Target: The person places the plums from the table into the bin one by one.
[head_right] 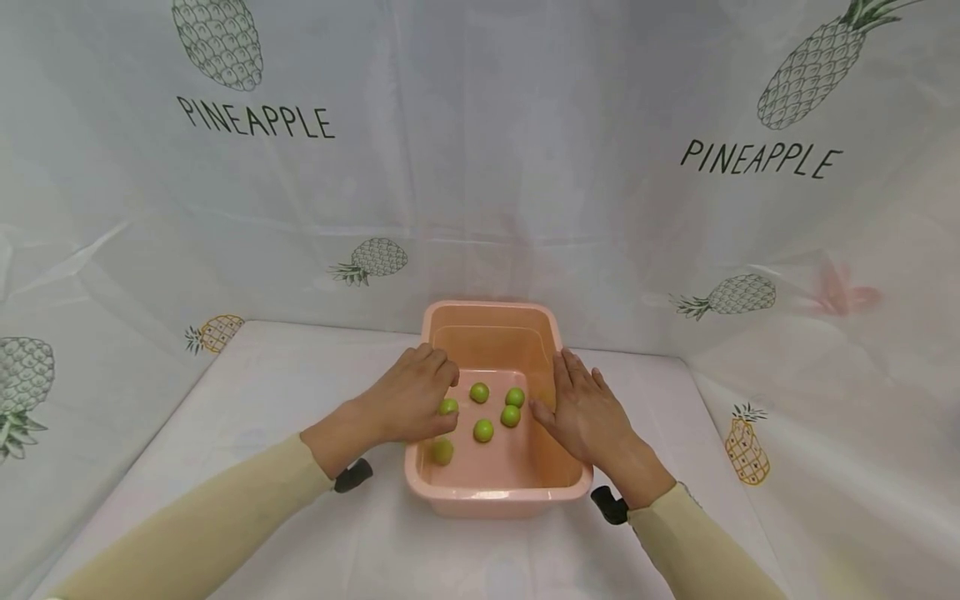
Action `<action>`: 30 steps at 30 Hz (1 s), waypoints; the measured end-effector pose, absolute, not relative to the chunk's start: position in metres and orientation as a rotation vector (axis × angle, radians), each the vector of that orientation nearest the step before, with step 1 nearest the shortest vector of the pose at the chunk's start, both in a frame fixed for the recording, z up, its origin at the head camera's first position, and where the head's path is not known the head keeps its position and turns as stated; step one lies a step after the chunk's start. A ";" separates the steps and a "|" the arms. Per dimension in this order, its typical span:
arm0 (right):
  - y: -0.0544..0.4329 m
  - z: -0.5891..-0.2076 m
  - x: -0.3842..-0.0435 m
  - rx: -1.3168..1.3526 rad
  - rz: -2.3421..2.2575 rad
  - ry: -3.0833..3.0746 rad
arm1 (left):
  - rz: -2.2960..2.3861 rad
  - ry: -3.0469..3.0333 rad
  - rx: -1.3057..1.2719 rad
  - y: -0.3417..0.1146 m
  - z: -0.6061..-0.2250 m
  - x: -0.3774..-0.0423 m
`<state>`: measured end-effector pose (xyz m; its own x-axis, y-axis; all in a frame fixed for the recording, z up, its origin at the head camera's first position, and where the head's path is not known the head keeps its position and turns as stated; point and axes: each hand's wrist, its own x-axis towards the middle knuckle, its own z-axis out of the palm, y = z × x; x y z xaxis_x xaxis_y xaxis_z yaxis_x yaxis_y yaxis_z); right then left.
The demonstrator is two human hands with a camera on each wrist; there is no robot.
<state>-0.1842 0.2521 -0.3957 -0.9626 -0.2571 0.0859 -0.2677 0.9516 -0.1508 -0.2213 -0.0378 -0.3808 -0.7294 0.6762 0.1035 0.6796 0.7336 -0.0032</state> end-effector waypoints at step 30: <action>0.251 -0.396 -0.183 0.409 0.249 -3.024 | -0.369 -2.676 -0.727 -0.110 -0.399 -0.239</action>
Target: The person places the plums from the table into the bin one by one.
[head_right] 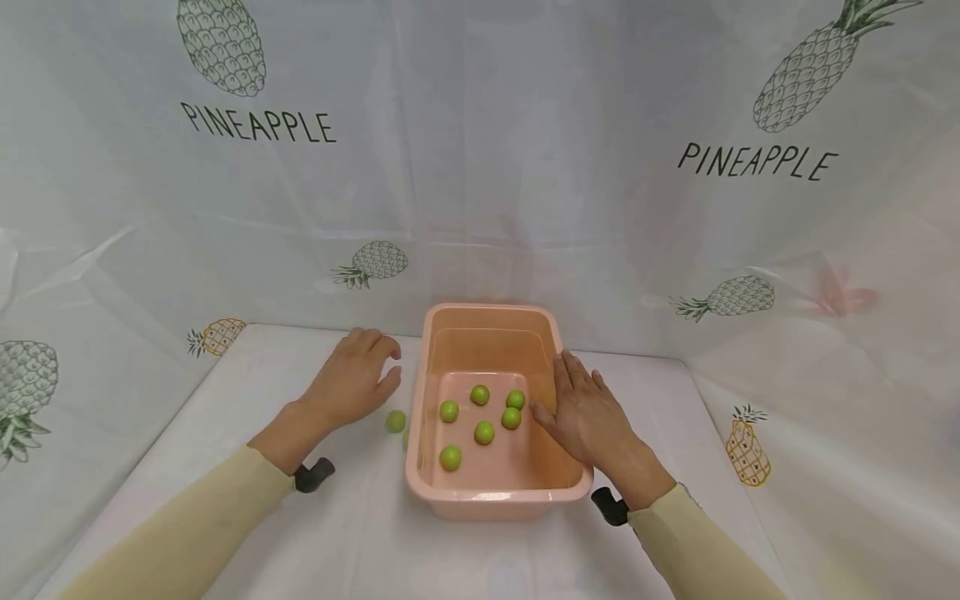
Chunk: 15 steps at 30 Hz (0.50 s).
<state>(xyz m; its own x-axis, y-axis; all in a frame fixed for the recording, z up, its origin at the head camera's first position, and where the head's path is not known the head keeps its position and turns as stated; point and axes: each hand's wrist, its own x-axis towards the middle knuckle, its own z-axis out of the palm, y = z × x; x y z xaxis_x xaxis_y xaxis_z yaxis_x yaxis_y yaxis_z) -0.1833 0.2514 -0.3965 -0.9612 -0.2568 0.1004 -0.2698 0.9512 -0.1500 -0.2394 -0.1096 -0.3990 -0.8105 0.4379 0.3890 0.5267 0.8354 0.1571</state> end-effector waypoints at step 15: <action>0.251 -0.396 -0.183 0.404 0.260 -3.017 | -0.112 -2.945 -0.937 -0.151 -0.453 -0.250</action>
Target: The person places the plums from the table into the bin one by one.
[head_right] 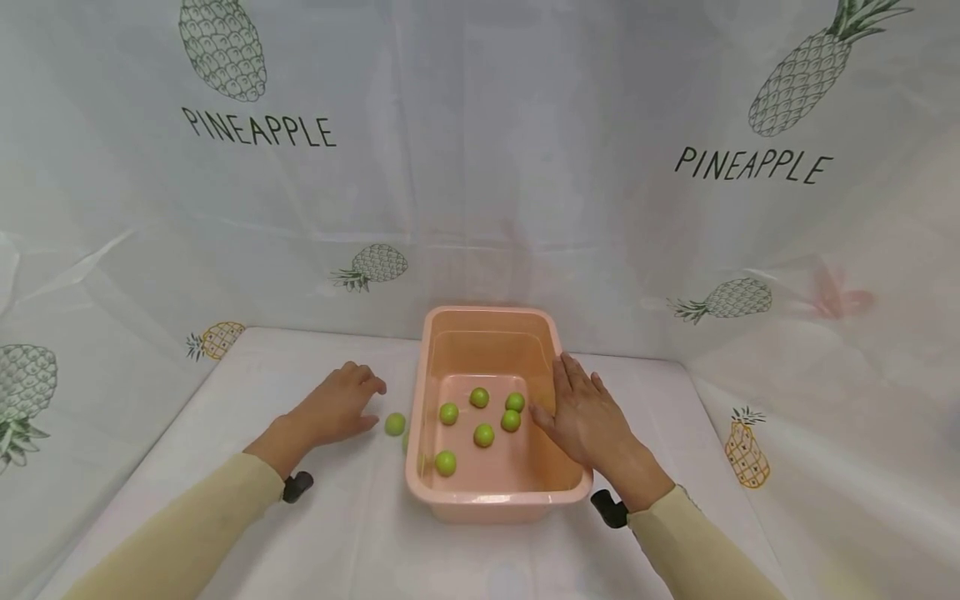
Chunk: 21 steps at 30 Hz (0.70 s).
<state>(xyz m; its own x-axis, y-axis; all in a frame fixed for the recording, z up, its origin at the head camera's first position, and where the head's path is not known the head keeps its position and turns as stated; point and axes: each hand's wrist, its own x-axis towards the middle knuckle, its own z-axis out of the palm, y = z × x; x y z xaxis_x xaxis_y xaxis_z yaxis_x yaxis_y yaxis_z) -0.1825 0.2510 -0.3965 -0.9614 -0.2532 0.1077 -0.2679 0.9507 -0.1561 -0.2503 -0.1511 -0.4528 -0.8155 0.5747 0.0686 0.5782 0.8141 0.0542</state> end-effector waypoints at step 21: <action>0.251 -0.399 -0.182 0.388 0.250 -3.009 | 0.059 -2.929 -1.079 -0.129 -0.487 -0.253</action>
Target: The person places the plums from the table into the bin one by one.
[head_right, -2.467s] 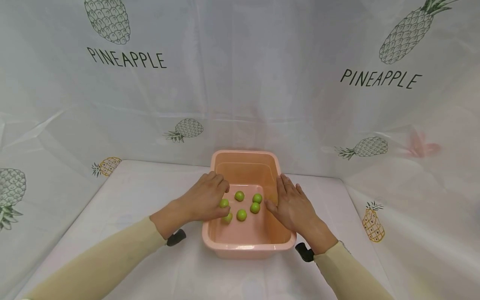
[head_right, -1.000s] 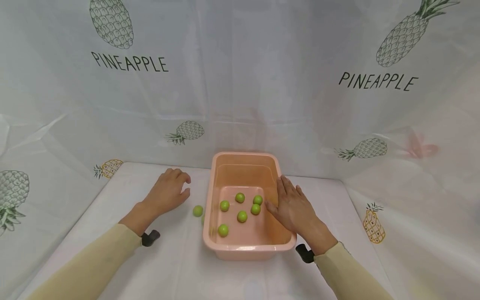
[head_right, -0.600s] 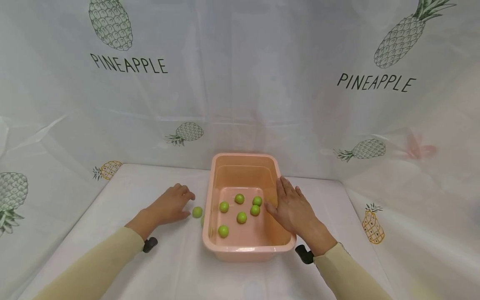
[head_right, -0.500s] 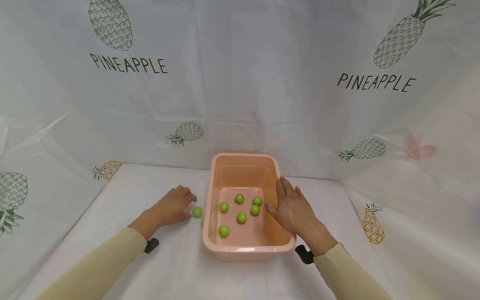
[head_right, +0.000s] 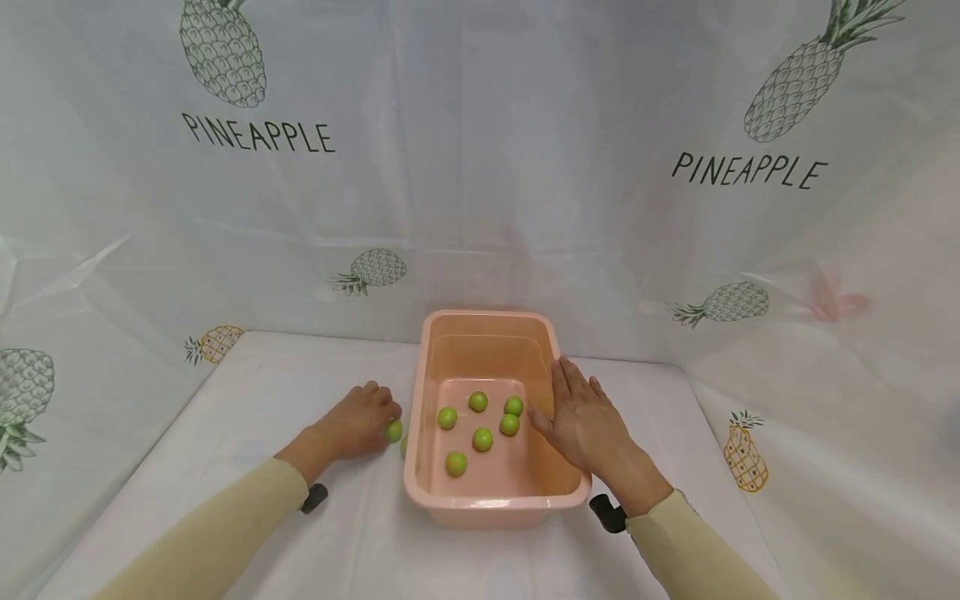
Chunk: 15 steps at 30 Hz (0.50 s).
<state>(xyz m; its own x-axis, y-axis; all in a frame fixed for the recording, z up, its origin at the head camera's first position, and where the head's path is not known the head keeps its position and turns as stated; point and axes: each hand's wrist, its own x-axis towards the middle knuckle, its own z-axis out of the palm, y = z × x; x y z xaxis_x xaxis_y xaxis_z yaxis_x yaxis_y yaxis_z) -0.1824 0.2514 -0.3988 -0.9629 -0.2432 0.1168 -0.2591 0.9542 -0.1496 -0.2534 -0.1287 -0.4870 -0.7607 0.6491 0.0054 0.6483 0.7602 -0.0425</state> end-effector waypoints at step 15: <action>0.250 -0.398 -0.181 0.379 0.263 -3.010 | 0.070 -2.936 -0.810 -0.181 -0.504 -0.257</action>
<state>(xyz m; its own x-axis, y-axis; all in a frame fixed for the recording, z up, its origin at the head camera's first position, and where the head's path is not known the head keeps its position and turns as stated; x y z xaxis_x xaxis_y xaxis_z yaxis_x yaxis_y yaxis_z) -0.1808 0.2504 -0.3979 -0.9644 -0.2373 0.1165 -0.2539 0.9542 -0.1581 -0.2574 -0.1812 -0.5039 -0.8546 0.5132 0.0791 0.5088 0.8581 -0.0693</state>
